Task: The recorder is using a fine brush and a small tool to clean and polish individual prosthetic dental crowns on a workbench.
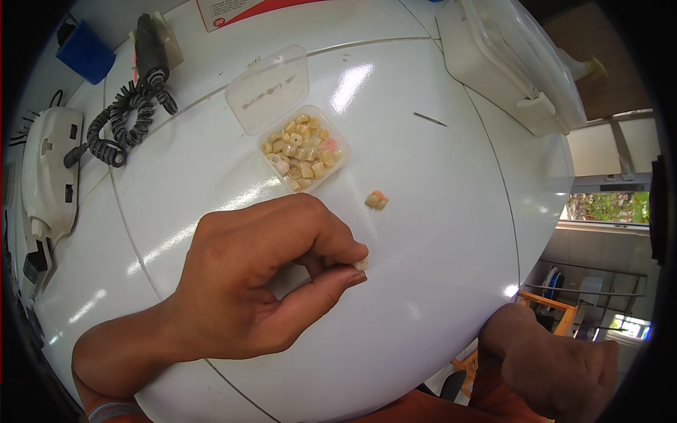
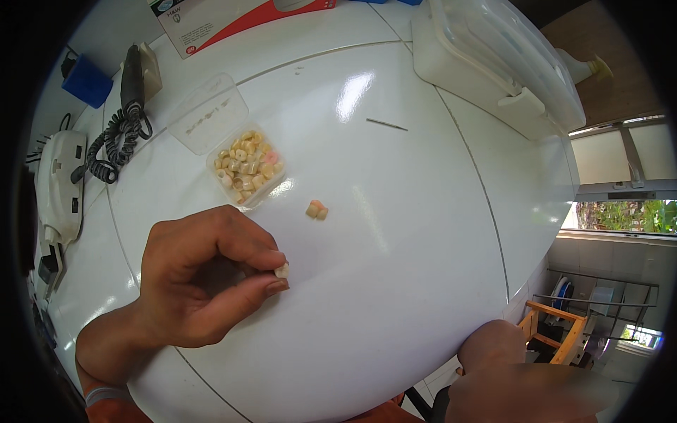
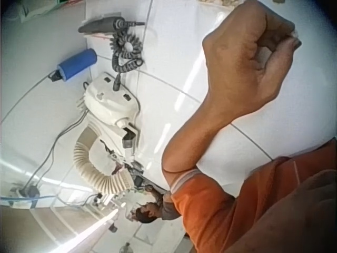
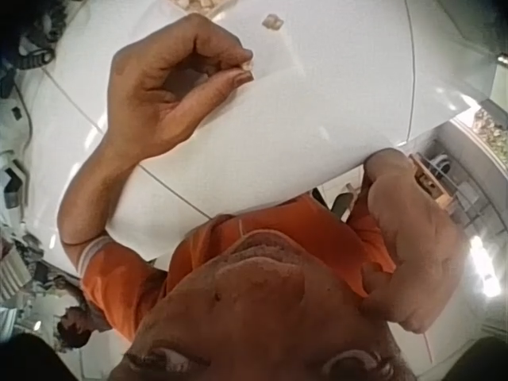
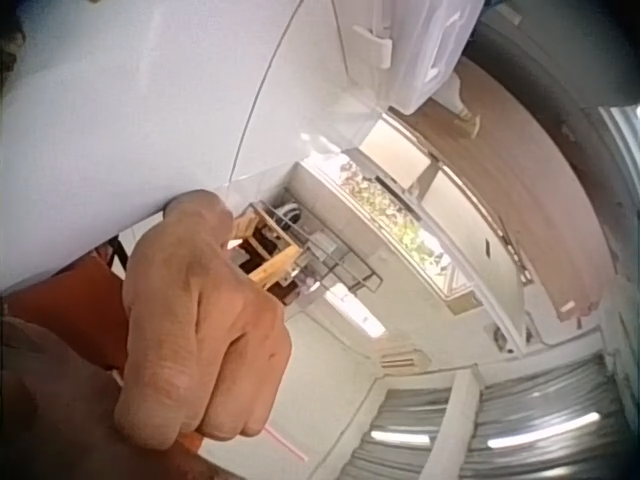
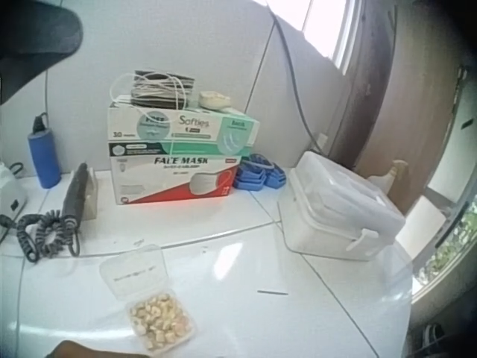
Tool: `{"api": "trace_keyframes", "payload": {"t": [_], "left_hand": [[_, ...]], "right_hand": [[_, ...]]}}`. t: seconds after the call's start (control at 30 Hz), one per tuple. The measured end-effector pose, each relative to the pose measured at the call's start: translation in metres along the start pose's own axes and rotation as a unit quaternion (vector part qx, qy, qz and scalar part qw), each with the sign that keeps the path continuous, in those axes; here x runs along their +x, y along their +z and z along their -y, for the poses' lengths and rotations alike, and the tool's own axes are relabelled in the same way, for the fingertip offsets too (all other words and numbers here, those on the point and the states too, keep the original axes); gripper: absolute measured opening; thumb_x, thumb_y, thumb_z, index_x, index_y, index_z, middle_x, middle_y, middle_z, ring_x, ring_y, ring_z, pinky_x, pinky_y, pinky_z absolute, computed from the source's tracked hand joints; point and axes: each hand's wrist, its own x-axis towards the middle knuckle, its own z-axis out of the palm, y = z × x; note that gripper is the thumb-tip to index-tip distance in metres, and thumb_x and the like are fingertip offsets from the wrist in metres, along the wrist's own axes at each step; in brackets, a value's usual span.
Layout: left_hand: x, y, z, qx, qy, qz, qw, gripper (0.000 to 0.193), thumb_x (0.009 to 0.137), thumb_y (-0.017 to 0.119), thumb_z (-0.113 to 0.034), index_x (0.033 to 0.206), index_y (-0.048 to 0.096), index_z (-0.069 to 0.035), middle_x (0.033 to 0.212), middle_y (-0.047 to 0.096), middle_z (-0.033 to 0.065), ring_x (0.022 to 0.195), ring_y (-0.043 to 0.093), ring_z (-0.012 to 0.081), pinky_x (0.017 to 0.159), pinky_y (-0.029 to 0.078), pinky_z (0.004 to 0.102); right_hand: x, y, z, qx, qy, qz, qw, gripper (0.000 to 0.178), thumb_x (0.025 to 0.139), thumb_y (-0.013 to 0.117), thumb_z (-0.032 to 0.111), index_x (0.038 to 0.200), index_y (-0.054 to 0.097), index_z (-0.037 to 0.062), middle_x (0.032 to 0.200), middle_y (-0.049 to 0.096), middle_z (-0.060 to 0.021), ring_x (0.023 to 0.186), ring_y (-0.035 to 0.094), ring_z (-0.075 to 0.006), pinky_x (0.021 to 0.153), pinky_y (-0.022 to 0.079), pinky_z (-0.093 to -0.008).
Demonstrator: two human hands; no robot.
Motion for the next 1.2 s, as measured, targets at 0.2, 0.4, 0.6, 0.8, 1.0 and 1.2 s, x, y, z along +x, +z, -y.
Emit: {"api": "trace_keyframes", "payload": {"t": [0.2,0.4,0.6,0.8,1.0,1.2], "left_hand": [[-0.001,0.0,0.002,-0.003,0.006,0.0,1.0,0.016,0.084,0.082,0.008,0.097,0.075,0.003,0.09,0.076,0.0149,0.08,0.076,0.0199,0.073,0.058,0.0289],[-0.002,0.0,0.002,0.004,0.001,-0.002,1.0,0.016,0.083,0.082,0.008,0.097,0.075,0.003,0.09,0.076,0.0151,0.079,0.075,0.0202,0.072,0.057,0.0288],[0.0,-0.001,0.001,0.008,0.013,0.006,1.0,0.015,0.084,0.081,0.01,0.097,0.074,0.004,0.091,0.076,0.0151,0.08,0.075,0.0195,0.072,0.057,0.0286],[0.0,-0.002,0.0,-0.009,-0.004,0.015,1.0,0.018,0.087,0.08,0.009,0.103,0.073,0.005,0.096,0.075,0.0156,0.081,0.072,0.0165,0.073,0.055,0.0266],[-0.003,-0.004,0.005,0.002,-0.004,0.015,1.0,0.019,0.088,0.08,0.009,0.104,0.072,0.006,0.097,0.075,0.0153,0.081,0.071,0.0151,0.073,0.054,0.0258],[0.001,0.0,0.001,-0.009,0.01,0.024,1.0,0.019,0.087,0.08,0.009,0.104,0.072,0.006,0.097,0.075,0.0154,0.081,0.071,0.0155,0.073,0.054,0.0261]], "right_hand": [[-0.001,0.002,-0.012,-0.016,-0.037,-0.01,0.999,0.036,0.09,0.046,-0.008,0.061,0.045,0.013,0.065,0.044,-0.0029,0.063,0.055,-0.0173,0.074,0.052,-0.0309],[-0.004,0.004,-0.013,-0.154,-0.191,0.017,0.969,0.034,0.089,0.044,-0.009,0.063,0.047,0.0116,0.069,0.05,-0.0032,0.065,0.056,-0.0156,0.066,0.048,-0.0289],[0.001,0.004,0.027,0.001,0.051,0.0,0.999,0.032,0.085,0.043,-0.013,0.063,0.046,0.0097,0.069,0.051,-0.0023,0.062,0.055,-0.0123,0.057,0.043,-0.0258],[-0.001,0.0,0.072,0.185,0.227,-0.005,0.956,0.034,0.087,0.041,-0.014,0.064,0.045,0.01,0.07,0.05,-0.0009,0.062,0.055,-0.0113,0.058,0.043,-0.0245],[0.008,0.002,0.053,0.122,0.297,-0.057,0.945,0.037,0.088,0.041,-0.014,0.062,0.043,0.0136,0.069,0.046,-0.0005,0.066,0.055,-0.0108,0.066,0.045,-0.0229],[0.014,0.008,0.092,0.085,0.316,0.007,0.945,0.038,0.087,0.042,-0.013,0.06,0.039,0.0139,0.067,0.045,-0.0009,0.059,0.051,-0.0108,0.059,0.043,-0.0237]]}}
